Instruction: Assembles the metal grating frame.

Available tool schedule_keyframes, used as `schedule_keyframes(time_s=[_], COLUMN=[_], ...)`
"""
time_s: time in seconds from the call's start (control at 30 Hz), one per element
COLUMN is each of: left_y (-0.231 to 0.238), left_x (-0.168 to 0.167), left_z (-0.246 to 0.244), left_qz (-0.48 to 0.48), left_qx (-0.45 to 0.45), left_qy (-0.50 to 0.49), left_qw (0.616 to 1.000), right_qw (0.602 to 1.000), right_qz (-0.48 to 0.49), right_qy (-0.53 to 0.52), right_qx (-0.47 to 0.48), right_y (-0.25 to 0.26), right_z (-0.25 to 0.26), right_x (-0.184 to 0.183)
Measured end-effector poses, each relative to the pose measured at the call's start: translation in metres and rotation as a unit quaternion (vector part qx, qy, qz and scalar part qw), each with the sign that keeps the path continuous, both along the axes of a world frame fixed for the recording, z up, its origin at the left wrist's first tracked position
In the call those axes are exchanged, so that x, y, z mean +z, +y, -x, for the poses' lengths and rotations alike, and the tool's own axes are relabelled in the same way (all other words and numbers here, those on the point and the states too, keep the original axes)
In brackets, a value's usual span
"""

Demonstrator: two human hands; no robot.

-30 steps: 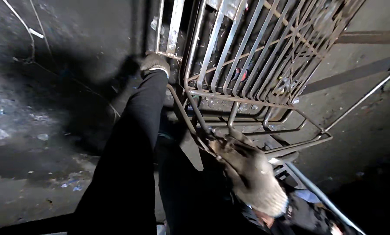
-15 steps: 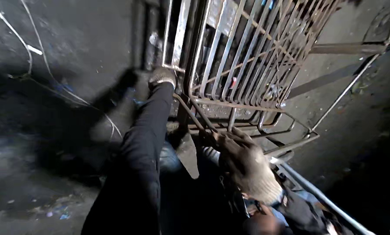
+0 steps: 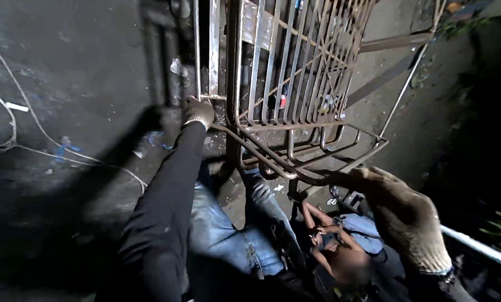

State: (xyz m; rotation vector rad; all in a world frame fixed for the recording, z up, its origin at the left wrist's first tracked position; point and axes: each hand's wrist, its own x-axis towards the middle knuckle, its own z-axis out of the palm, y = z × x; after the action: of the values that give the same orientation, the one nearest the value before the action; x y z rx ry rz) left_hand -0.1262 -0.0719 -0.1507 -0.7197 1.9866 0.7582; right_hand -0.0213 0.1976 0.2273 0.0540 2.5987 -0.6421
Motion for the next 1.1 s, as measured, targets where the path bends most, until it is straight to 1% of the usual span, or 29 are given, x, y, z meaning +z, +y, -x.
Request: schedule_keyframes(time_s=[0.03, 0.1, 0.13, 0.17, 0.23, 0.27, 0.3, 0.33, 0.37, 0.47, 0.5, 0.57, 0.63, 0.7, 0.8, 0.87, 0.93, 1.0, 1.1], left_y=[-0.008, -0.026, -0.032, -0.034, -0.027, -0.022, -0.016, -0.009, -0.002, 0.015, 0.018, 0.023, 0.031, 0.049, 0.082, 0.1, 0.112, 0.119, 0.119], left_x=[0.012, 0.055, 0.086, 0.123, 0.187, 0.21, 0.227, 0.238, 0.246, 0.254, 0.251, 0.24, 0.22, 0.202, 0.19, 0.191, 0.194, 0.193, 0.188], left_z=[-0.013, -0.05, -0.074, -0.098, -0.137, -0.15, -0.162, -0.173, -0.183, -0.194, -0.193, -0.185, -0.18, -0.175, -0.168, -0.172, -0.181, -0.187, -0.176], left_qz=[-0.023, -0.103, -0.177, -0.278, -0.481, -0.56, -0.608, -0.625, -0.604, -0.458, -0.414, -0.314, -0.243, -0.206, -0.156, -0.15, -0.153, -0.144, -0.145], left_qx=[0.06, 0.109, 0.117, 0.12, 0.113, 0.113, 0.123, 0.151, 0.19, 0.272, 0.295, 0.319, 0.314, 0.284, 0.197, 0.154, 0.139, 0.136, 0.156], left_qy=[0.043, 0.16, 0.216, 0.253, 0.244, 0.215, 0.185, 0.168, 0.17, 0.227, 0.248, 0.286, 0.322, 0.367, 0.416, 0.444, 0.46, 0.47, 0.444], left_qw=[0.997, 0.976, 0.953, 0.919, 0.835, 0.792, 0.762, 0.748, 0.755, 0.815, 0.825, 0.847, 0.86, 0.862, 0.874, 0.87, 0.864, 0.86, 0.871], right_qw=[0.999, 0.988, 0.98, 0.971, 0.956, 0.95, 0.944, 0.939, 0.939, 0.962, 0.971, 0.983, 0.986, 0.987, 0.992, 0.992, 0.991, 0.993, 0.994], right_qz=[0.017, 0.09, 0.133, 0.173, 0.231, 0.247, 0.268, 0.285, 0.292, 0.237, 0.213, 0.182, 0.154, 0.12, 0.08, 0.084, 0.091, 0.092, 0.098], right_qy=[0.023, 0.001, -0.032, -0.067, -0.111, -0.123, -0.131, -0.136, -0.138, -0.131, -0.103, -0.014, 0.07, 0.107, 0.084, 0.05, 0.024, 0.025, 0.022], right_qx=[-0.041, -0.125, -0.147, -0.152, -0.143, -0.143, -0.14, -0.136, -0.123, -0.045, -0.024, 0.0, 0.004, -0.001, -0.05, -0.085, -0.094, -0.075, -0.052], right_y=[-0.002, -0.021, -0.033, -0.044, -0.062, -0.071, -0.079, -0.085, -0.089, -0.08, -0.071, -0.042, -0.003, 0.033, 0.068, 0.077, 0.079, 0.08, 0.085], right_z=[-0.006, -0.019, -0.026, -0.033, -0.047, -0.051, -0.052, -0.052, -0.05, -0.045, -0.042, -0.03, -0.015, 0.001, 0.014, 0.013, 0.011, 0.011, 0.014], right_x=[0.002, 0.0, -0.004, -0.01, -0.026, -0.033, -0.039, -0.045, -0.051, -0.058, -0.058, -0.056, -0.06, -0.075, -0.108, -0.125, -0.133, -0.136, -0.141])
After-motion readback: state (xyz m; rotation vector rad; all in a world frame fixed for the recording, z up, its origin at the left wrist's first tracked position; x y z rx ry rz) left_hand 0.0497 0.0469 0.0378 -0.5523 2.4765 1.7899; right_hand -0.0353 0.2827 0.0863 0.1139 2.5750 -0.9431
